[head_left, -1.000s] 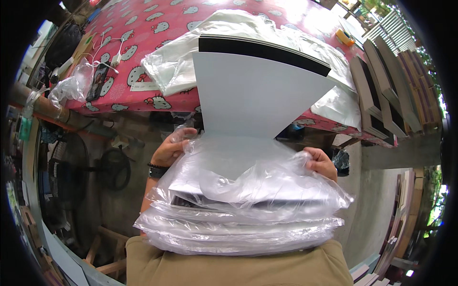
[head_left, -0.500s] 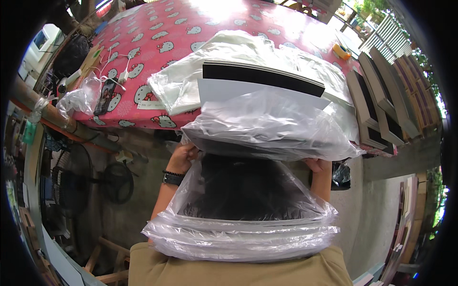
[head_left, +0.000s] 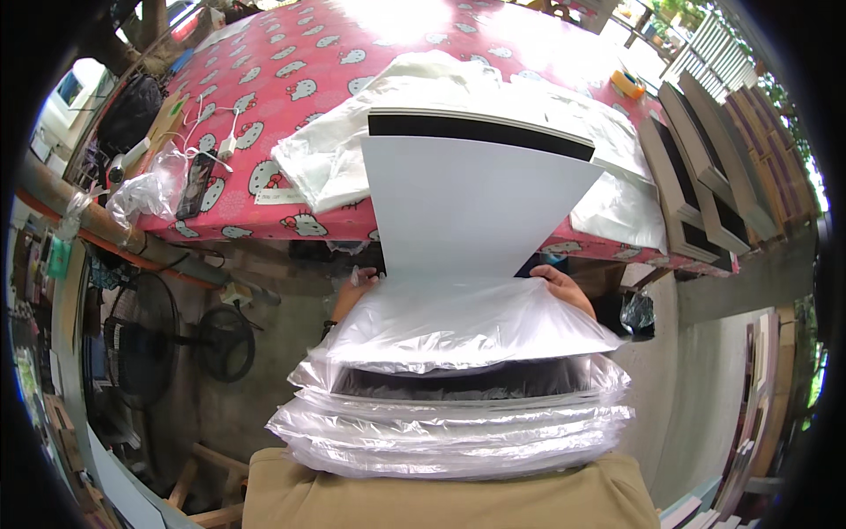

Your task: The person packages items into plastic bags. The person places white folders into clear plastic sleeves, smooths the plastic, and places the sleeved items onto a stack.

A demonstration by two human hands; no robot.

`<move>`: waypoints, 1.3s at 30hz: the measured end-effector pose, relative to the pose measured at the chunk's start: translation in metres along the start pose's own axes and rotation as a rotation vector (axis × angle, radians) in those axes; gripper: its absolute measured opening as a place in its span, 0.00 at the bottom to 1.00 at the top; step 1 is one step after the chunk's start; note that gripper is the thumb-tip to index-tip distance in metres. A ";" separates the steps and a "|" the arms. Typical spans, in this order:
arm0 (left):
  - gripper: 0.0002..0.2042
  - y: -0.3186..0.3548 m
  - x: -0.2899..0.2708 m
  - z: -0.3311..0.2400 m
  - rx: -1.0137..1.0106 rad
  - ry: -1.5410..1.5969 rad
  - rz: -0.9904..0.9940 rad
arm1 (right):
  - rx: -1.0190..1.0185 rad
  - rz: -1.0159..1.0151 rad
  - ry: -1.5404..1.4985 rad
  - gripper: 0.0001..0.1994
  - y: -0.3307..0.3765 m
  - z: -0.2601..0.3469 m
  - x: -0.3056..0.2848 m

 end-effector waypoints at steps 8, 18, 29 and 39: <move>0.18 -0.021 -0.001 0.008 0.106 -0.474 -0.141 | 0.204 -0.221 0.465 0.10 -0.012 -0.033 -0.028; 0.16 -0.026 0.005 0.015 0.075 -0.474 -0.170 | 0.024 -0.285 0.105 0.10 -0.019 -0.027 0.009; 0.16 -0.028 0.008 0.010 0.162 -0.723 -0.212 | -0.195 -1.079 1.151 0.11 -0.090 -0.104 -0.088; 0.09 0.054 -0.029 -0.238 0.249 -0.245 -0.236 | -0.641 0.123 0.535 0.14 0.048 0.070 0.103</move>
Point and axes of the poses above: each hand's wrist, its own y-axis away from the middle knuckle, its own x-axis out of the palm, z = x × y, the point moved 1 cm from there along -y, towards the middle knuckle, and after that the axes turned 2 degrees about -y, right-handed, at the moved point
